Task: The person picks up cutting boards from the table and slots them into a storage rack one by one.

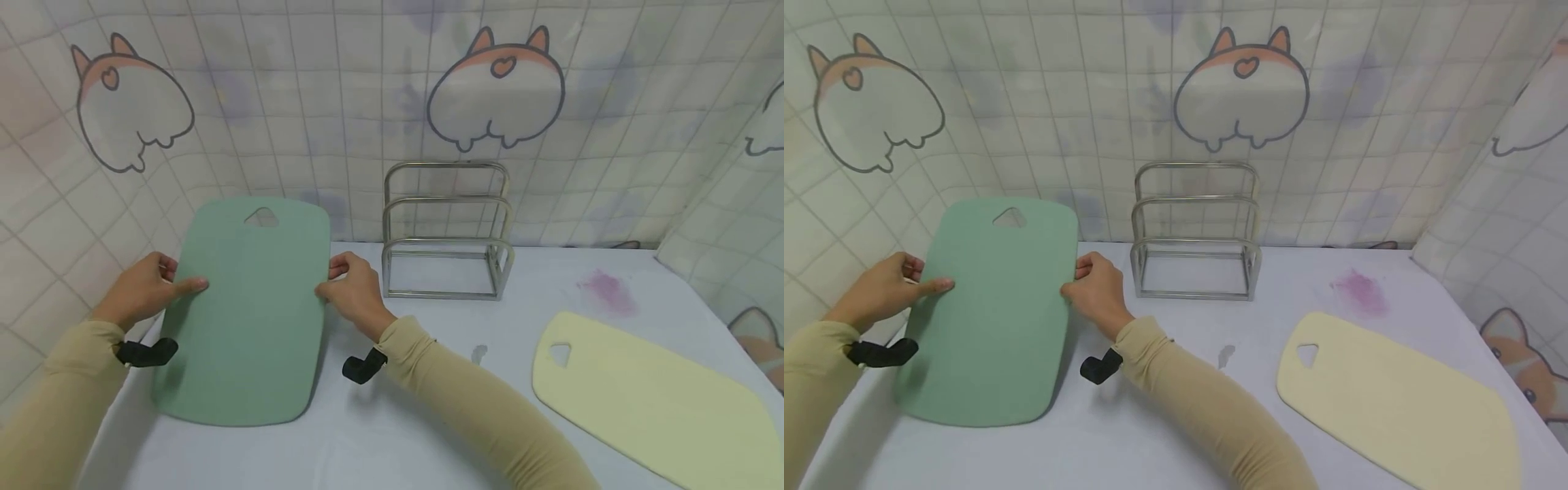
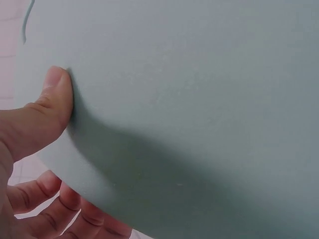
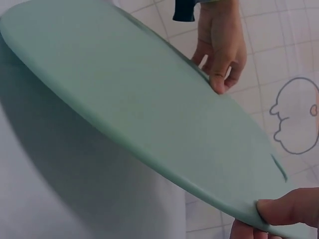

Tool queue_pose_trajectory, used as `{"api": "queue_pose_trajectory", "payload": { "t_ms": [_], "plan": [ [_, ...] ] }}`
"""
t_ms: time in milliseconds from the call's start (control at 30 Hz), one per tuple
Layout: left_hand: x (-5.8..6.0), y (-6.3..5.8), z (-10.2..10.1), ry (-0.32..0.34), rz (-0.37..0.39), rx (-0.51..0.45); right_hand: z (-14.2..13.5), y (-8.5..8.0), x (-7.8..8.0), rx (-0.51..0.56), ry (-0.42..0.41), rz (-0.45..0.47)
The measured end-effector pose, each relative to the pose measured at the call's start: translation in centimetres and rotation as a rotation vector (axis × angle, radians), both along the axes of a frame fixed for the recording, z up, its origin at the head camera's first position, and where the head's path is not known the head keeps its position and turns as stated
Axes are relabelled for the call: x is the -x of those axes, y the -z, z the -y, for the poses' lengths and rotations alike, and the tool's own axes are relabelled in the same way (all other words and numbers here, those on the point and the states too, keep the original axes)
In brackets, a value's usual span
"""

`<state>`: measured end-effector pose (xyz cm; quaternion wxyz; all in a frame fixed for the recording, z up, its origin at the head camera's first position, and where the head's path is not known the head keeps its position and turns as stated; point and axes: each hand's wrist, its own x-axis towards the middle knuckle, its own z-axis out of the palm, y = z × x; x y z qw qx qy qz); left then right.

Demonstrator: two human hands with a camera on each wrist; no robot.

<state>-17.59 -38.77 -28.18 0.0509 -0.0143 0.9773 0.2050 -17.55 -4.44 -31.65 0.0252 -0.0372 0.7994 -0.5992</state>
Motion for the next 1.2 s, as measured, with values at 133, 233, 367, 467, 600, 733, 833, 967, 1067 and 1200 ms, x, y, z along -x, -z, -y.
{"api": "queue_pose_trajectory", "payload": {
  "t_ms": [133,233,367,467,600,733,833,967,1067,1200],
  "plan": [
    [-0.6,0.3,-0.5,-0.016,-0.014,-0.017,-0.3,0.1,0.1,-0.014,0.000,-0.017],
    [-0.9,0.6,-0.8,-0.019,-0.033,-0.037,-0.4,0.1,0.3,-0.025,-0.007,-0.040],
    [-1.0,0.5,-1.2,-0.027,-0.061,-0.043,-0.7,-0.2,0.5,-0.036,-0.019,-0.073],
    [-0.9,0.2,-1.5,-0.032,-0.074,-0.040,-1.1,-0.5,0.7,-0.040,-0.021,-0.093],
    [-0.7,-0.2,-1.9,-0.034,-0.078,-0.054,-1.5,-1.0,1.1,-0.074,-0.024,-0.120],
    [-0.6,-0.5,-2.1,-0.035,-0.090,-0.065,-1.8,-1.5,1.4,-0.108,-0.032,-0.142],
    [-0.5,-0.7,-2.3,-0.036,-0.100,-0.062,-2.0,-1.8,1.6,-0.117,-0.036,-0.152],
    [-0.2,-1.0,-2.6,-0.045,-0.116,-0.065,-2.3,-2.2,1.9,-0.117,-0.043,-0.157],
    [0.0,-1.3,-2.9,-0.057,-0.140,-0.071,-2.5,-2.5,2.2,-0.118,-0.043,-0.167],
    [0.1,-1.4,-3.2,-0.070,-0.169,-0.079,-2.7,-2.9,2.4,-0.128,-0.034,-0.191]
  ]
}}
